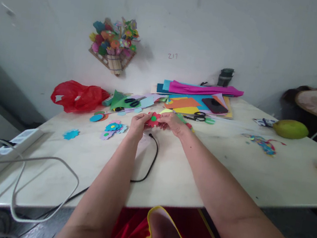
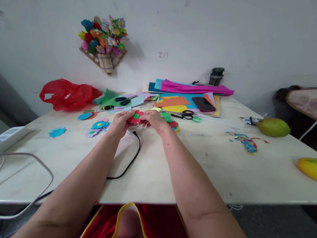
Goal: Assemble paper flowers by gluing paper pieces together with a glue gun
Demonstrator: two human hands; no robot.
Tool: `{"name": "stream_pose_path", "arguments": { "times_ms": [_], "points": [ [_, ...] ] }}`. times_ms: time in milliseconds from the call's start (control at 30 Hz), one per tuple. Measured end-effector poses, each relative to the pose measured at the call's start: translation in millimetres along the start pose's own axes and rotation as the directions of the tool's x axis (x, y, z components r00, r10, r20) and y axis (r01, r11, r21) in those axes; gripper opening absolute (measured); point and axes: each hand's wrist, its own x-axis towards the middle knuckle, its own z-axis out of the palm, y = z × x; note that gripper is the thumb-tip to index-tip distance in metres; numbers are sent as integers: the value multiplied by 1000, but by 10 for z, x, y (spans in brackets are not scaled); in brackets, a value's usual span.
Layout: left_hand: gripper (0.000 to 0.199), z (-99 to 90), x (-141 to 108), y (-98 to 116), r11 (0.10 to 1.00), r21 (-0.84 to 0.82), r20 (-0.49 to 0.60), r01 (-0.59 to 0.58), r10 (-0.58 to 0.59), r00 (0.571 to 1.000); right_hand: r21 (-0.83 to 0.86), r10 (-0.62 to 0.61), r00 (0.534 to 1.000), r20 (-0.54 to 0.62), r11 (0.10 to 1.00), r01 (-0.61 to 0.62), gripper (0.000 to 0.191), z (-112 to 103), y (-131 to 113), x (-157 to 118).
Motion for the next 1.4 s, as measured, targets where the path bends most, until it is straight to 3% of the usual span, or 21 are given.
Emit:
{"name": "stream_pose_path", "arguments": {
  "times_ms": [567, 1400],
  "points": [
    [42, 16, 1, -4, 1000, 5, -3, 2, -2, 1000, 13, -9, 998, -54, 1000, 10, 15, 18, 17, 9],
    [41, 19, 10, -31, 1000, -26, -14, 3, -4, 1000, 32, -6, 999, -46, 999, 7, 13, 28, 23, 23]
  ]
}}
